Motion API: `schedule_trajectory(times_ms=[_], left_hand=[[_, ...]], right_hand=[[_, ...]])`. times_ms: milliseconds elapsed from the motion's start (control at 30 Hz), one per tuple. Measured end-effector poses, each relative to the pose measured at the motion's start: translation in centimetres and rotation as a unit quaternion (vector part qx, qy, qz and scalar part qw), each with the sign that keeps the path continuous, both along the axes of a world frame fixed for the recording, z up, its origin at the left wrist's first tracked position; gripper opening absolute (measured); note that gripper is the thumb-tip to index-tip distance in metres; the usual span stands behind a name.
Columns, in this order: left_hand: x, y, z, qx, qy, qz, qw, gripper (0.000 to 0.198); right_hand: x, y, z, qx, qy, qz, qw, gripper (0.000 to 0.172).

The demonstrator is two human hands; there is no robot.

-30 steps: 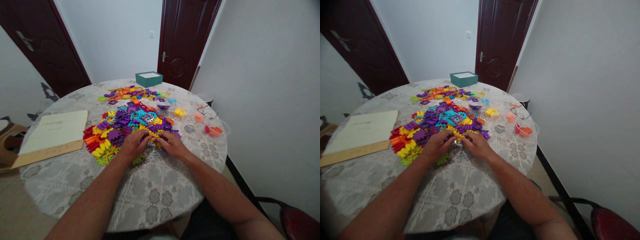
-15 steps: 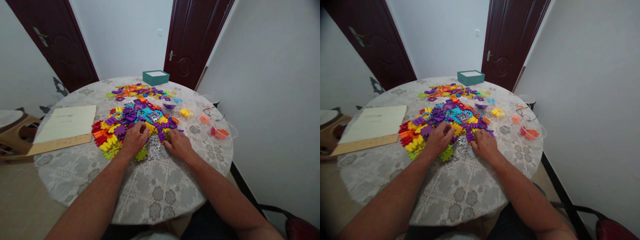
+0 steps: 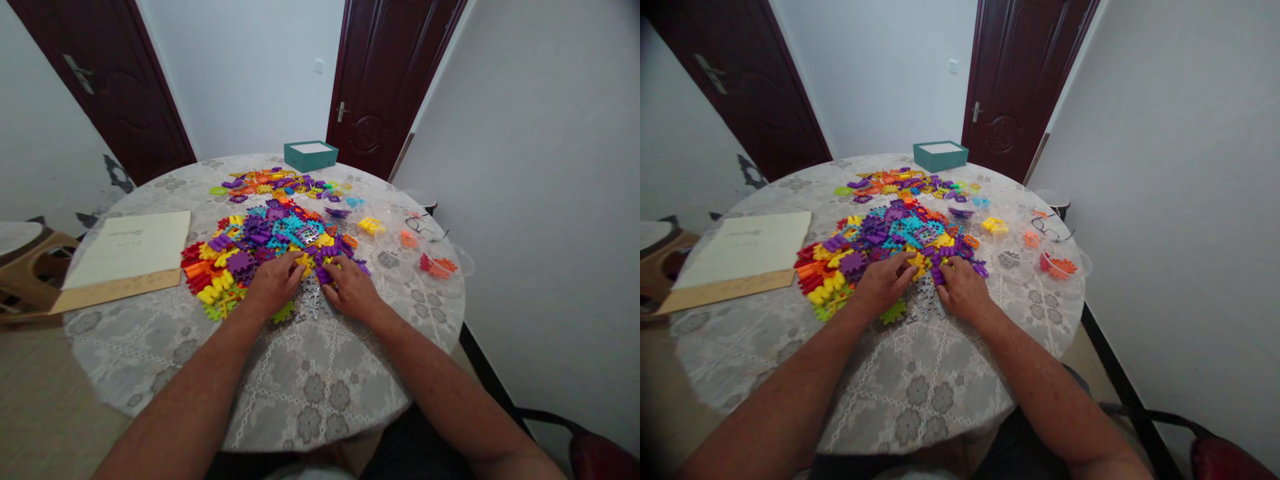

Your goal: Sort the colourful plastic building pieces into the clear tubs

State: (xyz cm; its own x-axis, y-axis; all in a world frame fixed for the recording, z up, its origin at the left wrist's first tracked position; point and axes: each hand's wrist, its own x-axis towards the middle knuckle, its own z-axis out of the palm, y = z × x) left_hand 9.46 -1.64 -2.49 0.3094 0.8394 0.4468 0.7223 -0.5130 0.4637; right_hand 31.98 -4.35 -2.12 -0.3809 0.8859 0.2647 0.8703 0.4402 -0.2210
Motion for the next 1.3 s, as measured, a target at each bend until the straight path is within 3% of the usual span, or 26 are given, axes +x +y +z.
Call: schedule_trajectory(times_ms=[233,367,533,700,833,933,1033,1200,1300], left_hand=[[0.0,0.0,0.1,-0.009,0.007,-0.006,1.000,0.033],[0.1,-0.1,0.1,-0.016,0.024,-0.021,0.999,0.033],[0.2,0.1,-0.6,-0.025,0.066,-0.037,0.997,0.027],[0.0,0.4,-1.0,0.011,0.062,-0.047,0.997,0.022],[0.2,0.0,-0.4,0.036,-0.009,-0.045,0.998,0.028],[0.7,-0.7,0.4,-0.012,-0.061,-0.078,0.995,0.039],[1.2,-1.1,1.0,-0.067,-0.088,-0.104,0.988,0.033],[1.1,-1.2,1.9,-0.106,-0.119,-0.012,0.987,0.029],[1.0,-1.1,2.0,-0.131,-0.156,0.004,0.979,0.027]], right_hand=[[0.4,0.4,-0.6,0.016,0.005,0.022,1.000,0.033],[0.1,0.6,-1.0,0.043,-0.003,0.039,0.998,0.023],[0.2,1.1,-1.1,0.042,0.117,0.009,0.992,0.024],[1.6,2.1,-0.7,-0.040,0.349,-0.089,0.932,0.035],[1.5,1.9,-0.3,-0.163,0.440,-0.061,0.881,0.045],[0.4,1.0,0.2,-0.193,0.399,0.011,0.896,0.042],[0.1,0.6,0.9,-0.188,0.352,0.062,0.915,0.037],[3.7,1.0,2.7,-0.175,0.241,0.070,0.952,0.017],[5.7,0.9,3.2,-0.181,0.127,0.070,0.973,0.011]])
